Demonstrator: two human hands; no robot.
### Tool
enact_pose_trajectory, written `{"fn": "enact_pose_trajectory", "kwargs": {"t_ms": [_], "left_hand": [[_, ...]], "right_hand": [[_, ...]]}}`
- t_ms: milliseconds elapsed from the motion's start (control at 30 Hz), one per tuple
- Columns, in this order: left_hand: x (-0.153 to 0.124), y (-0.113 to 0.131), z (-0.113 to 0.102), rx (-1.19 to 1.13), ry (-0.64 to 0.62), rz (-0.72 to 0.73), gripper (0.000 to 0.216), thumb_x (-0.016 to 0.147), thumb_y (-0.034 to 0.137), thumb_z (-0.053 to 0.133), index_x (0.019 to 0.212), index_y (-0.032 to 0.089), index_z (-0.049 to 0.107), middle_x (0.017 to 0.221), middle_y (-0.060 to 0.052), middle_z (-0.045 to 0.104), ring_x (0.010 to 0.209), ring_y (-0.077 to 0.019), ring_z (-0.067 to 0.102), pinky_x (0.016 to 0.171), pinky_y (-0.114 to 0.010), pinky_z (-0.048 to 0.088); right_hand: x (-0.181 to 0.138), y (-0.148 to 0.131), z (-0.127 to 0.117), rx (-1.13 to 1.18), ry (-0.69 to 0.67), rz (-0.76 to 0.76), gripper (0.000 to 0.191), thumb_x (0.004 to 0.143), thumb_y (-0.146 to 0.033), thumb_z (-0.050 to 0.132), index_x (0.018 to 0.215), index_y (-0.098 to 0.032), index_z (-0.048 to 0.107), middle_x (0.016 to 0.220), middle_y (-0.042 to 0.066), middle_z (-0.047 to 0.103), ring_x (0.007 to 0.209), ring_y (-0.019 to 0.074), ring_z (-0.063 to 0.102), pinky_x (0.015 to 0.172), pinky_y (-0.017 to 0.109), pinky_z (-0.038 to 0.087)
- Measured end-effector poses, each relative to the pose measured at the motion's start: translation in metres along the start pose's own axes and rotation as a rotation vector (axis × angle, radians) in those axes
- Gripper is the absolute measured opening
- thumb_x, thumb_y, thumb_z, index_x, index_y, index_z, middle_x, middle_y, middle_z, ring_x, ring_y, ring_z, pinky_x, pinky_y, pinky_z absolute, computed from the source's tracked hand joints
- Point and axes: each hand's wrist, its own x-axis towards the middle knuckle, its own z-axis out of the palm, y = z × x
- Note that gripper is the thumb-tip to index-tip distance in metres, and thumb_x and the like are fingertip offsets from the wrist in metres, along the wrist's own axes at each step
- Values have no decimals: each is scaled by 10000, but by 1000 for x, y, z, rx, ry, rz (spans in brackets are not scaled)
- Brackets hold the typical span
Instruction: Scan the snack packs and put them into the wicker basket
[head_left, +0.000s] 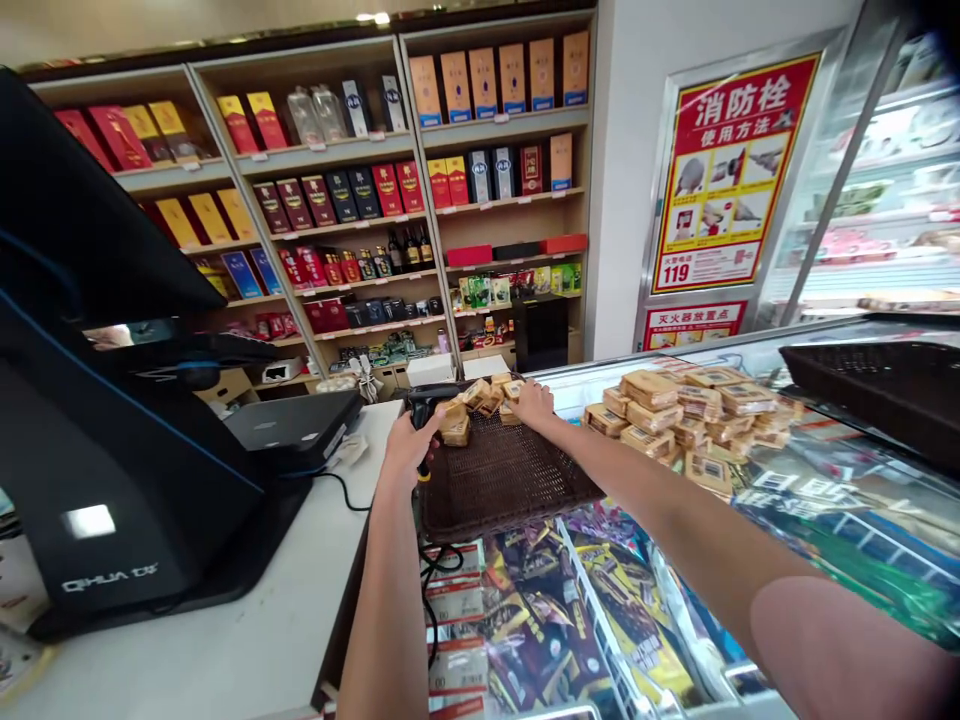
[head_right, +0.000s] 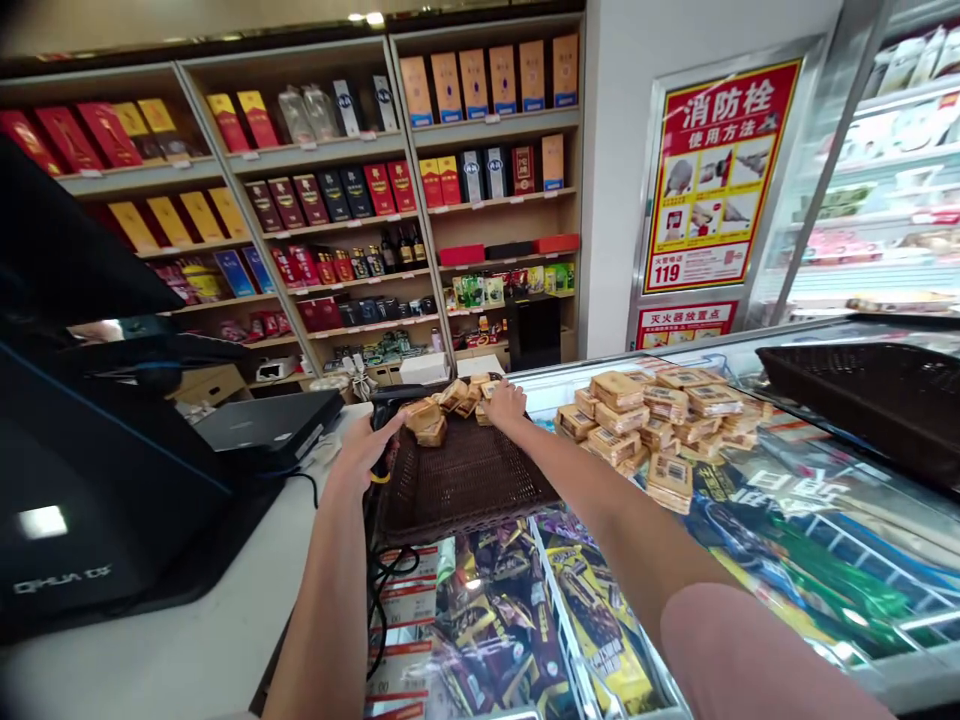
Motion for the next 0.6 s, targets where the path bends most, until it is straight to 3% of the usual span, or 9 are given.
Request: {"fn": "enact_pose_trajectory", "kwargs": {"t_ms": [100,233,433,600], "left_hand": [[3,-3,-5,2,28,12,462,701,571,781,865,190,579,602,43,567,521,-131,550,454,-225,392],[3,-1,4,-12,-12,26,481,685,579,799,864,190,579,592,40,555,521,-131,549,442,-217,381],[-17,14,44,-59,-233,53,473,699,576,793,859,201,554,610,43,541,517,-109,525,440,-203,389],[-46,31,74,-11,-445,66,456,714,577,770,840,203,541,584,48,528,507,-104,514,451,-199,379]], "right_hand": [[9,-1,6,-2,18,11,586,818,-360,722,1276,-87,478,1215,252,633,1215,372,567,961,439,434],[1,1,-9,2,58,-19,685,760,-415,752,1296,-128,436,1271,207,608,1164,336,601,890,384,469],[-56,30,-65,46,192,-265,553,784,-360,657,1255,-181,428,1202,146,628,1139,314,586,876,365,467],[-106,74,-102,76,293,-203,592,749,-299,665,1277,-173,428,1245,164,604,1170,350,564,952,421,456]]}}
